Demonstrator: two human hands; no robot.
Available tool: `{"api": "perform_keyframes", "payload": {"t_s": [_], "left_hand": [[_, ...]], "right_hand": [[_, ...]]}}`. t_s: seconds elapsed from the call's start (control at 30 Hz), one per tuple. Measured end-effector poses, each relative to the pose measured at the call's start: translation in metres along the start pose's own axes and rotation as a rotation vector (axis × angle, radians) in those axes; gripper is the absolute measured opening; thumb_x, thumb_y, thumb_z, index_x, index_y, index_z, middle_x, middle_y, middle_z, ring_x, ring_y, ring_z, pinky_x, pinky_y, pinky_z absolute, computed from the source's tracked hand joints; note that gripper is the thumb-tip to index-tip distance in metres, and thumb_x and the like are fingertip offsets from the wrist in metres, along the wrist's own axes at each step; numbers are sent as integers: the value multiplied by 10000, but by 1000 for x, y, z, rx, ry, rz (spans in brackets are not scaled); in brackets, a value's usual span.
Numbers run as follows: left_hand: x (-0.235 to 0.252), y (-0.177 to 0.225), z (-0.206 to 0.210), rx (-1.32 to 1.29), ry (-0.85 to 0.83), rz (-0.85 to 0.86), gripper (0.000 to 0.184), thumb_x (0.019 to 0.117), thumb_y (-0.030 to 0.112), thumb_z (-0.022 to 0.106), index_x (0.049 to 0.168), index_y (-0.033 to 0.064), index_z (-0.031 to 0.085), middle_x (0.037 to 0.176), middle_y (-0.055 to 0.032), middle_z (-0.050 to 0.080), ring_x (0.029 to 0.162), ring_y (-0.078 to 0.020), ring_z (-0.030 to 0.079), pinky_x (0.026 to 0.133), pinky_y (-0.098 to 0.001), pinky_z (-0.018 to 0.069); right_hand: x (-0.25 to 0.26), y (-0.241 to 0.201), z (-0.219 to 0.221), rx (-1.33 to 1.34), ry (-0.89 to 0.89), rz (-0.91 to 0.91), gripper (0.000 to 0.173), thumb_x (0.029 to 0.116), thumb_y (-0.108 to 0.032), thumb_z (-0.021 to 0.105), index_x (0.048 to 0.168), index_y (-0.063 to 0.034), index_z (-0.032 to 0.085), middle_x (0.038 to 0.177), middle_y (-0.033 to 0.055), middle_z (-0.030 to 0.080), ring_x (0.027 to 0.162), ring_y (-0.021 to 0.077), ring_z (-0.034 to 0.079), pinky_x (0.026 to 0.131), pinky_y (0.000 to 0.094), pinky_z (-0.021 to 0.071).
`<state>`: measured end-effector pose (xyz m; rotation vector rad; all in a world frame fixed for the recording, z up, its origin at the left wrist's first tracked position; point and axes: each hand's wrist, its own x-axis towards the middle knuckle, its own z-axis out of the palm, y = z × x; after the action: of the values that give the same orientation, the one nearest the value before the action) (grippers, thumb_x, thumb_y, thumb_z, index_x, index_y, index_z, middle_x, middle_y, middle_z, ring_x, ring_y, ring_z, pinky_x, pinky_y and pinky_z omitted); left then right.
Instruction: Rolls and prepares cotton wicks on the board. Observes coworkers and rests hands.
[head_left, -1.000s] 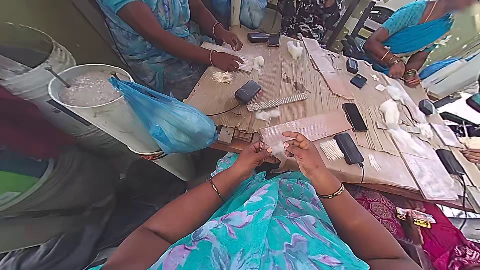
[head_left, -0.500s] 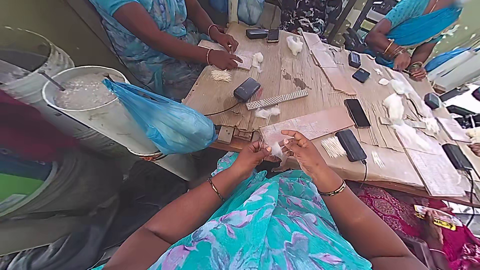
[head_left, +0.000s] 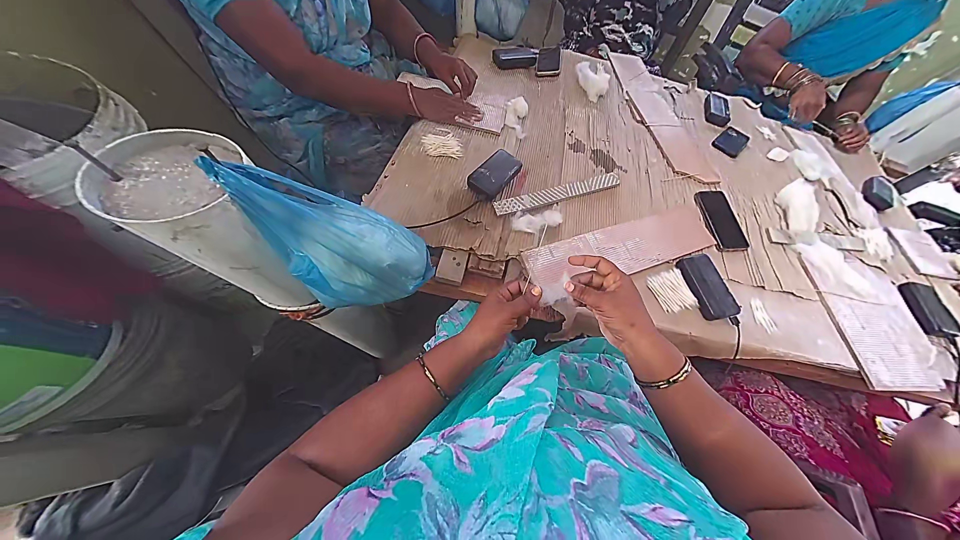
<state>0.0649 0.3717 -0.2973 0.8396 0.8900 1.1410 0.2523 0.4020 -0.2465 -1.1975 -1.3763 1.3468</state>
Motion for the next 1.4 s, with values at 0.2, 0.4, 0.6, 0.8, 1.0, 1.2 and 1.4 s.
{"api": "perform_keyframes", "payload": {"t_s": [0.2,0.4,0.6,0.8,1.0,1.2,1.4], "left_hand": [[0,-6,-1,-70,-43,-12,165,1035,79,579,1183,65,650,835,22,633,598,-3,514,563,-142,439],[-2,-7,3,-29,-37,-20,49,1000,35,631,986,47,676,728,25,620,572,-6,503,556,-150,428],[-2,-8,3,-7,24,19,85,1003,37,632,943,43,691,715,23,612,570,-12,496,554,-159,424],[-1,-7,4,11,36,6,86,1002,35,633,933,45,685,714,27,608,573,-15,492,558,-163,422],[1,-7,3,37,52,-7,81,997,43,646,929,48,690,721,31,615,584,-10,498,563,-161,421],[11,-10,2,49,58,-43,108,1005,55,639,903,62,675,692,37,585,570,-11,485,552,-161,412],[26,-11,-6,93,141,-69,53,1013,50,625,1050,25,654,763,6,606,577,-22,503,545,-159,426]], "right_hand": [[-5,0,6,74,-74,78,447,908,140,636,1304,-61,583,826,43,691,660,96,664,653,236,580],[-9,4,11,-5,-79,39,498,862,148,681,1307,-55,588,791,34,694,656,73,649,653,210,560],[-7,7,7,20,-34,13,442,892,119,661,1291,-60,597,784,17,664,629,53,592,609,186,505],[-6,6,6,7,-105,47,489,914,84,662,1366,-69,555,856,42,698,686,70,643,659,200,544],[1,12,6,11,-77,37,438,921,99,636,1325,-61,579,803,24,666,649,62,615,633,197,532],[12,22,3,-21,-133,75,538,896,98,682,1388,-71,548,848,45,670,699,79,635,687,224,551],[29,29,-5,-23,-42,78,463,922,78,663,1353,-54,560,851,39,656,690,74,620,674,225,544]]}}
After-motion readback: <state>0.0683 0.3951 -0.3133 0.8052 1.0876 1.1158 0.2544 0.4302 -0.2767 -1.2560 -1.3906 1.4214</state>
